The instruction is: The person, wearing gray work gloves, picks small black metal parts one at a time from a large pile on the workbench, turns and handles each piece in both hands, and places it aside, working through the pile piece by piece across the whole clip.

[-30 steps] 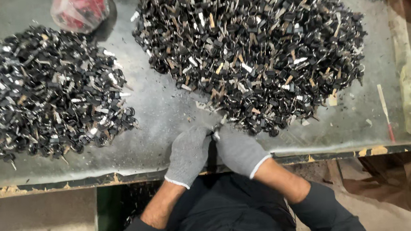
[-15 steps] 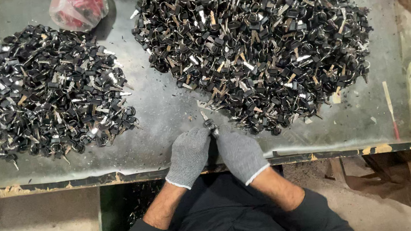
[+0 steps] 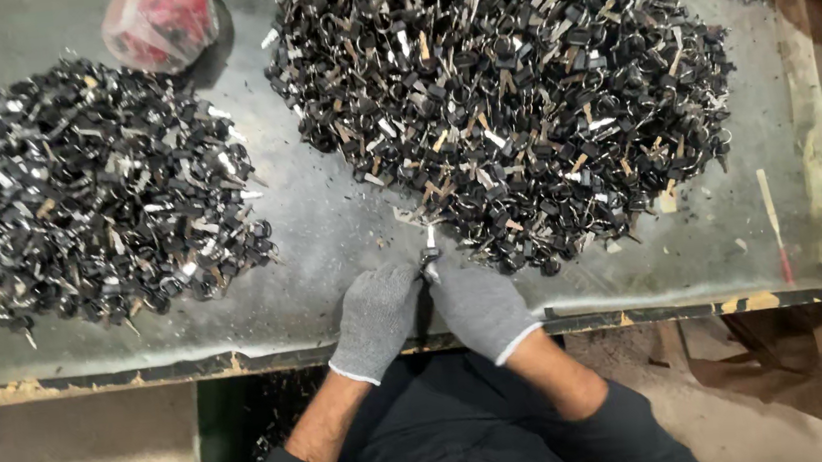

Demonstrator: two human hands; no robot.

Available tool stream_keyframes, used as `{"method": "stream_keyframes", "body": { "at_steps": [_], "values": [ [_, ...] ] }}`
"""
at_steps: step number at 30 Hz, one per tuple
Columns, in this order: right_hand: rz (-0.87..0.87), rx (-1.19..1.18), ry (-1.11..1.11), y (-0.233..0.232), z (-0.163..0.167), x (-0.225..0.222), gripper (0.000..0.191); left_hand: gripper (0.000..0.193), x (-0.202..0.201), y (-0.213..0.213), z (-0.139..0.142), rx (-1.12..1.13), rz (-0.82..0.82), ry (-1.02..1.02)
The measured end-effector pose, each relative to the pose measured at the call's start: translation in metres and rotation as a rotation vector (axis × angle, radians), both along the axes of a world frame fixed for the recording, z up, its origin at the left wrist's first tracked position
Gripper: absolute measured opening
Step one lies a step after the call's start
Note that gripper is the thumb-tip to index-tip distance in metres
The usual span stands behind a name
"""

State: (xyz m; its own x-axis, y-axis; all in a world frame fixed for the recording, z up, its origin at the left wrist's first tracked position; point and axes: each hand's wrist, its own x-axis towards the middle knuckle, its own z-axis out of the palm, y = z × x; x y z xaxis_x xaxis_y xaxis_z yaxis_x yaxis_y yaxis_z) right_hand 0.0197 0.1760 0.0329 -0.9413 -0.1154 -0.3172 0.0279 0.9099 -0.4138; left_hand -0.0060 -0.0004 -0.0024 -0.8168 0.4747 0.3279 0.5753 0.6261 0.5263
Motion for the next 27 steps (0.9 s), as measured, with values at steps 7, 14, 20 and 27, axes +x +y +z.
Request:
{"method": "stream_keyframes", "body": {
  "at_steps": [7,14,20,27],
  "values": [
    [0.028,-0.177,-0.119,0.013,0.005,-0.012,0.068,0.021,0.003,0.001,0.004,-0.057,-0.007,0.054],
    [0.037,0.091,0.103,0.0,0.017,0.011,0.043,0.049,0.004,-0.006,0.01,0.114,0.095,-0.133],
    [0.115,0.174,-0.004,-0.013,0.0,0.011,0.026,0.043,0.006,-0.007,0.01,0.031,-0.02,-0.098],
    [-0.043,-0.381,0.112,0.006,0.013,-0.009,0.053,0.041,0.01,-0.005,0.004,0.07,0.124,0.021]
  ]
}}
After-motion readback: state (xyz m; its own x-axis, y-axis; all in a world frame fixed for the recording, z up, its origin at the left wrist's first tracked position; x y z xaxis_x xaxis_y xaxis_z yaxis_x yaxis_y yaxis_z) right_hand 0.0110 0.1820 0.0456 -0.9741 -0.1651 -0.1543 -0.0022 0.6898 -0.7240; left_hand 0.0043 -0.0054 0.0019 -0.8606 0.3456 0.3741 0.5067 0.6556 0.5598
